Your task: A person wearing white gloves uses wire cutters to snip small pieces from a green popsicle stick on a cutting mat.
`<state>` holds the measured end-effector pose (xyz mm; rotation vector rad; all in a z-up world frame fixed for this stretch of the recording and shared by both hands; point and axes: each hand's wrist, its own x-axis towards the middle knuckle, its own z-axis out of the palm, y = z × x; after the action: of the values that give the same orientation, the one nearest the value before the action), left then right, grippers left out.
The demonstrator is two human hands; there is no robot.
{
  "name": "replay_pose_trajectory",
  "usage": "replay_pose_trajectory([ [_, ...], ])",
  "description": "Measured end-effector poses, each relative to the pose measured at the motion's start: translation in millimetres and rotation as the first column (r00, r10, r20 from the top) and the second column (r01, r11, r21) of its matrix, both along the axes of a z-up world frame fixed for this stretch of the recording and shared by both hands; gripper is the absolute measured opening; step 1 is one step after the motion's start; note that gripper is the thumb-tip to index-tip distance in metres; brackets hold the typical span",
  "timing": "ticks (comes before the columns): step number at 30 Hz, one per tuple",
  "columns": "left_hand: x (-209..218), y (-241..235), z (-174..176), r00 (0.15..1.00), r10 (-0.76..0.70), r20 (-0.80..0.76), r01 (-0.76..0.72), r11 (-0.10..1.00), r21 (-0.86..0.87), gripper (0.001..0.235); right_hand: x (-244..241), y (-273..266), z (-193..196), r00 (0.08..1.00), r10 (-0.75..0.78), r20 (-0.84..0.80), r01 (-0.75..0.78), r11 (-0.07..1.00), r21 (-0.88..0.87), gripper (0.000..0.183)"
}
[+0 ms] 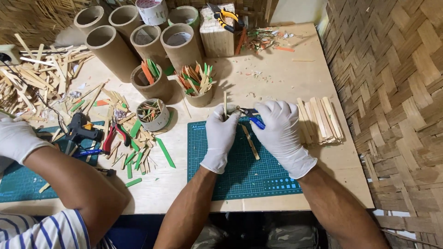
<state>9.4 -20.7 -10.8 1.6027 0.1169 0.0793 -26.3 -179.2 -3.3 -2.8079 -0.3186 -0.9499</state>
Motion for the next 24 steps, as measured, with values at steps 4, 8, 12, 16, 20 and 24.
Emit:
replay_pose_trajectory([
  [4,2.7,-1.1,-0.4,1.0,0.01,0.015,-0.011,0.997,0.073,0.01,1.3,-2.3,-5.6,1.0,0.003,-0.015,-0.003,1.0,-0.023,0.044],
  [8,1.5,-2.0,-5.9,0.999,-0.031,0.016,0.03,0.998,0.053,0.008,1.3,-6.1,-2.1,0.982,-0.017,-0.187,0.018,1.0,0.0,0.041],
  [12,-2.8,-1.8,-1.6,0.988,-0.15,0.042,0.151,0.988,-0.019,0.008,-3.7,-16.0,23.5,0.963,0.036,-0.266,-0.031,0.999,0.023,0.041],
  [16,5.2,11.3,-15.3,0.989,-0.14,-0.044,0.133,0.983,-0.13,0.012,-7.7,-29.5,39.3,0.904,0.16,-0.397,-0.005,0.931,0.364,0.032],
  [20,7.5,9.1,-18.9,0.986,-0.164,-0.027,0.164,0.986,0.01,0.019,4.2,-34.4,48.9,0.779,0.45,-0.437,0.334,0.293,0.896,0.013],
  [24,-2.8,4.1,3.7,0.976,-0.206,-0.067,0.211,0.973,0.09,0.029,19.0,-49.8,41.8,0.676,0.687,-0.266,0.639,-0.366,0.677,0.033],
])
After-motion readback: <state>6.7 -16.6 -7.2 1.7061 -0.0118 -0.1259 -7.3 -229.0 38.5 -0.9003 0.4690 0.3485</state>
